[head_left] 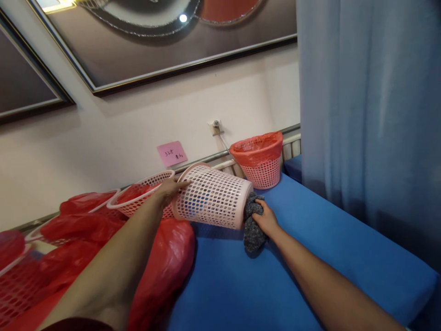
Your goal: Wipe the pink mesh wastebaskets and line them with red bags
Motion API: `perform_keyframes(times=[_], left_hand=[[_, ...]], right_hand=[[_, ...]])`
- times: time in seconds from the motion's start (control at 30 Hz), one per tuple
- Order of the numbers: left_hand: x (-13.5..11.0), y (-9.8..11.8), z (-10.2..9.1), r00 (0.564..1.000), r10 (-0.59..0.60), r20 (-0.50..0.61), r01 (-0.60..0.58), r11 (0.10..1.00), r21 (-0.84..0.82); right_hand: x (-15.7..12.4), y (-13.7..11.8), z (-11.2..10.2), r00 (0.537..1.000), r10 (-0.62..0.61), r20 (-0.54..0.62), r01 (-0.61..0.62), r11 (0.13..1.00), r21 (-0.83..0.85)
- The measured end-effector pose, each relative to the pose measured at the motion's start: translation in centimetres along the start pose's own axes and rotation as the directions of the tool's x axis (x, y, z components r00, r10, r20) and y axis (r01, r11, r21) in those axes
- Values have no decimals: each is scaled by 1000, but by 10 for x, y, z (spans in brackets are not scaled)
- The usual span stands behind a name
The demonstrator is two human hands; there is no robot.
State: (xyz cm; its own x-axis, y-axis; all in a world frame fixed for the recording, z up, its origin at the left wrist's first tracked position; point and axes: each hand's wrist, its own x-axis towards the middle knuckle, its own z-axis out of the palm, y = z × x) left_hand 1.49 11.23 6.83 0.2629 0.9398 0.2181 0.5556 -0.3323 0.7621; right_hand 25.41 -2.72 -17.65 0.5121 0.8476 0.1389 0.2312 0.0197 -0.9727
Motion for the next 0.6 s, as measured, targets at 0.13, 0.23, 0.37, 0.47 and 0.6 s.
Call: perform_keyframes(times=[0.13, 0.23, 0.37, 0.47, 0.6], left_hand=[[-19, 30, 3, 988, 150, -39, -150, 989, -1], [-50, 52, 13, 892, 442, -93, -419, 887, 196], [-109, 49, 37, 672, 722, 163, -659, 484, 576], [-146, 19, 64, 576, 695, 431, -717, 176, 674], [-172, -30, 101, 611, 508, 607, -732, 70, 678]], right_hand=[[9, 7, -10, 991, 133, -30, -135, 989, -64], [11, 11, -19, 983, 184, -7, -183, 972, -150], [10, 13, -30, 980, 189, 67, -159, 938, -309], [1, 10, -36, 979, 168, 112, -105, 898, -427], [-18, 3, -39, 986, 117, 116, -34, 832, -554]])
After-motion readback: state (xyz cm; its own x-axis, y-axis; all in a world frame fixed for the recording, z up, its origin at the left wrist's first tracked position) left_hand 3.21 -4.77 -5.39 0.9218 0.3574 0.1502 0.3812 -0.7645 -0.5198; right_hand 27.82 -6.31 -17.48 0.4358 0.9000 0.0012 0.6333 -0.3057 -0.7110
